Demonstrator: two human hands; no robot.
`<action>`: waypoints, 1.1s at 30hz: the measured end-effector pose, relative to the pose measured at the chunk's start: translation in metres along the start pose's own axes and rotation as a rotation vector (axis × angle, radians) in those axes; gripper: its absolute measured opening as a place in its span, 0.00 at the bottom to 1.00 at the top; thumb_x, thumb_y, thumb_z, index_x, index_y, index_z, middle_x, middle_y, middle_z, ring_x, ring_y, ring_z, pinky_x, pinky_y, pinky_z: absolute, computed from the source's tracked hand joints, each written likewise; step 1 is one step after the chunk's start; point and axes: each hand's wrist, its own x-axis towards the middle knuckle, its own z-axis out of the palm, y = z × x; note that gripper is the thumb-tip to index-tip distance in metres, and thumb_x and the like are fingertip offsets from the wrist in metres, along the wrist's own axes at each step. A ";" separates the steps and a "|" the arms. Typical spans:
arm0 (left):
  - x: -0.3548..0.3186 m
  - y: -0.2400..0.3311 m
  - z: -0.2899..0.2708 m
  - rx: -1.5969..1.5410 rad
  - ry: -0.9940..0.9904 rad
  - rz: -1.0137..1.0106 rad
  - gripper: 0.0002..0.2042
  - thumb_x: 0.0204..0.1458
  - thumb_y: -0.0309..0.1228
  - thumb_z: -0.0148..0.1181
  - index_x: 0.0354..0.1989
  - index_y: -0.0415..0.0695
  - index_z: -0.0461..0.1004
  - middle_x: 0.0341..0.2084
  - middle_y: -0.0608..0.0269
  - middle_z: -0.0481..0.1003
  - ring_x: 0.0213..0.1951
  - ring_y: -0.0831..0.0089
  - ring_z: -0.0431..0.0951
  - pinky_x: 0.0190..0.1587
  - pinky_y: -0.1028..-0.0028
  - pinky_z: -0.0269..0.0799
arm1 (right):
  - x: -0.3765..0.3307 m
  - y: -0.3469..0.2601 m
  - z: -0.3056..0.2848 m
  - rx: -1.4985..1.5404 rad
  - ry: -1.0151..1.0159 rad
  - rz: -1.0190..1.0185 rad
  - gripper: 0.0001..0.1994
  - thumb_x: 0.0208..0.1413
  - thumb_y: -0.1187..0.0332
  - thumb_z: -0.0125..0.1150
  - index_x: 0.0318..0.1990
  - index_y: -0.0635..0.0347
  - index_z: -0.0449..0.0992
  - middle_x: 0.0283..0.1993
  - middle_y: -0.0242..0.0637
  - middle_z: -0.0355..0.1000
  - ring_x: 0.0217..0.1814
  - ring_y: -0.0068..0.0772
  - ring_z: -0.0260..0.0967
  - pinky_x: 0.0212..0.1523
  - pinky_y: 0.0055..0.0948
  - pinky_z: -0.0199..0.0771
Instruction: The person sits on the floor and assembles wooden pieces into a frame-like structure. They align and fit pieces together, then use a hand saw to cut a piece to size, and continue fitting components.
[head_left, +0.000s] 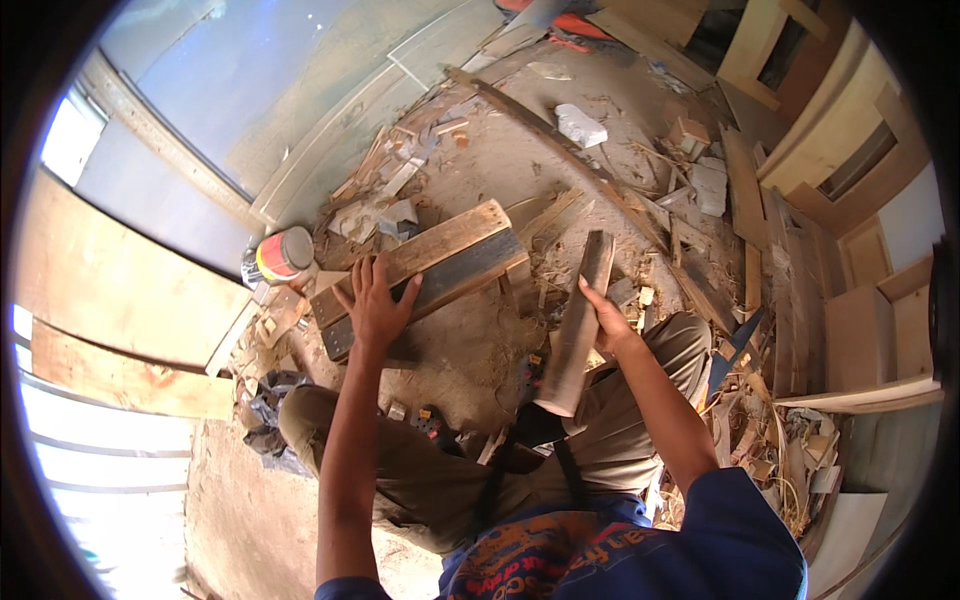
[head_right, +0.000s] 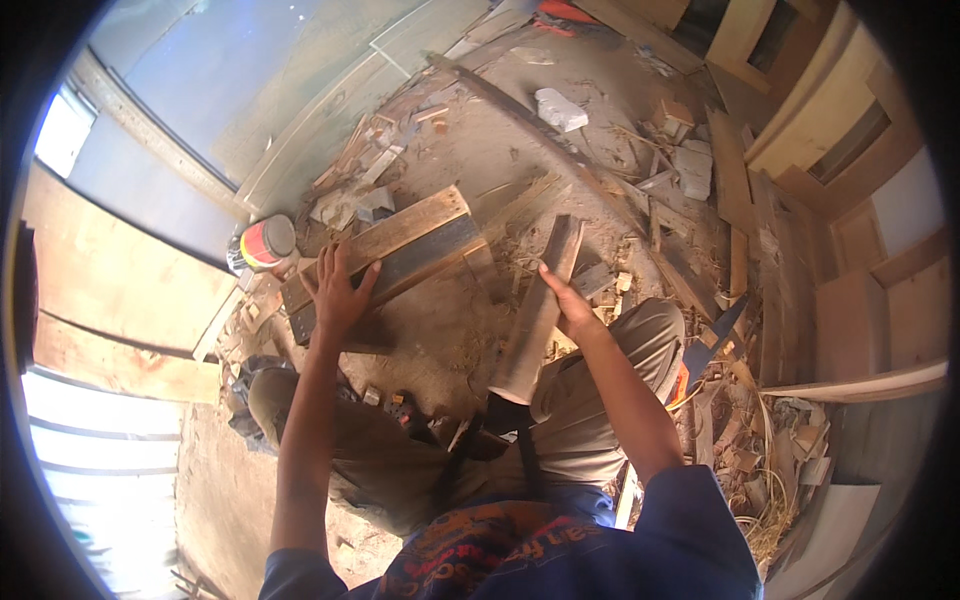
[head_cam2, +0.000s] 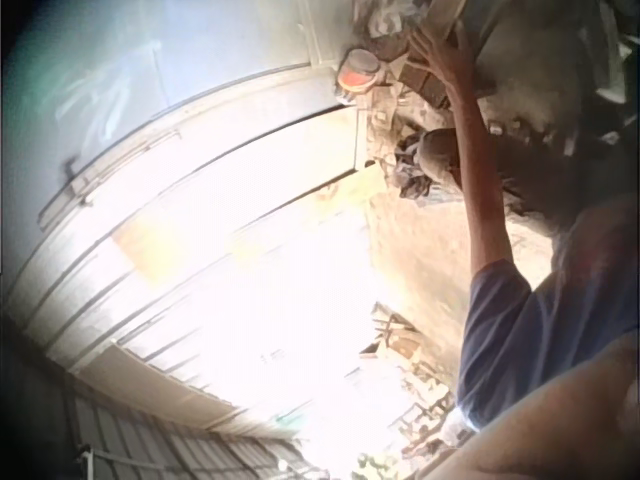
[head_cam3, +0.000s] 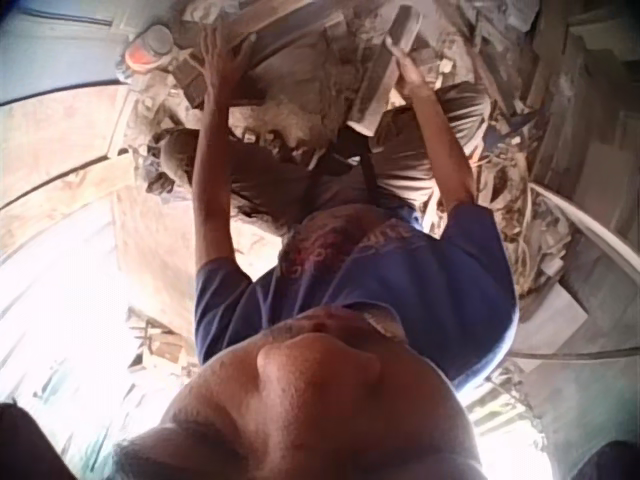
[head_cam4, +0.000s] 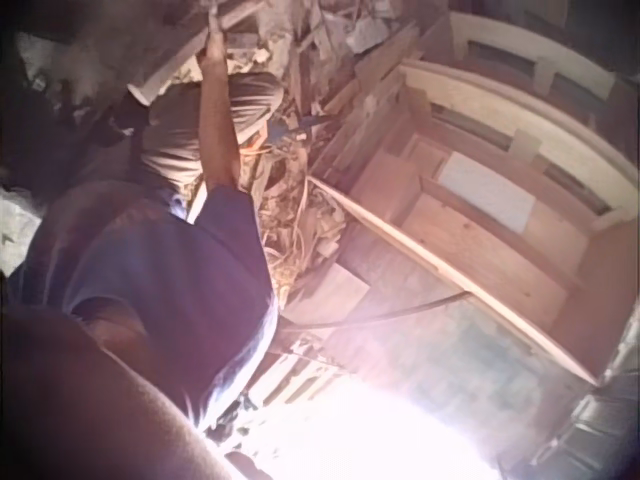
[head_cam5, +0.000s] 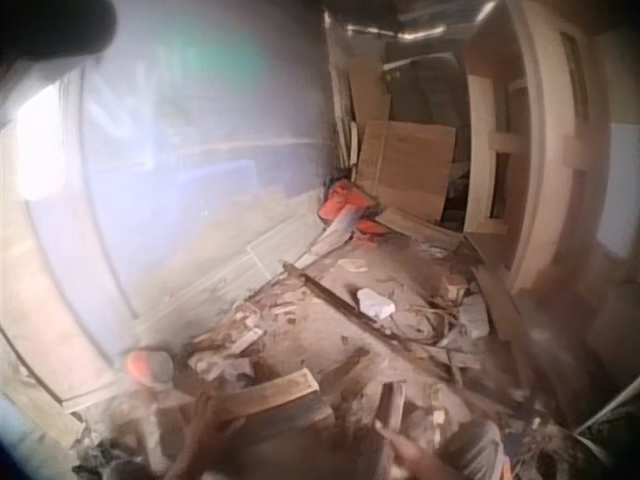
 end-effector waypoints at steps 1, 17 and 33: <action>-0.002 0.000 0.002 0.021 0.029 -0.020 0.39 0.56 0.61 0.56 0.69 0.47 0.61 0.70 0.47 0.58 0.74 0.53 0.51 0.68 0.30 0.31 | -0.004 -0.003 0.001 0.114 -0.048 0.097 0.43 0.49 0.39 0.71 0.63 0.62 0.66 0.50 0.41 0.73 0.50 0.35 0.73 0.51 0.39 0.75; 0.001 -0.007 0.013 -0.080 0.234 -0.010 0.33 0.48 0.53 0.70 0.61 0.51 0.71 0.63 0.53 0.67 0.70 0.50 0.58 0.65 0.25 0.35 | -0.048 0.001 0.024 0.410 -0.433 -0.087 0.34 0.64 0.40 0.47 0.66 0.57 0.65 0.50 0.40 0.72 0.42 0.33 0.67 0.39 0.32 0.70; 0.000 0.005 0.002 0.042 -0.040 -0.041 0.51 0.48 0.71 0.56 0.75 0.52 0.53 0.75 0.53 0.48 0.77 0.48 0.38 0.68 0.30 0.24 | -0.043 -0.012 0.026 0.157 -0.329 -0.083 0.32 0.57 0.47 0.62 0.61 0.59 0.66 0.38 0.44 0.75 0.31 0.36 0.74 0.29 0.33 0.76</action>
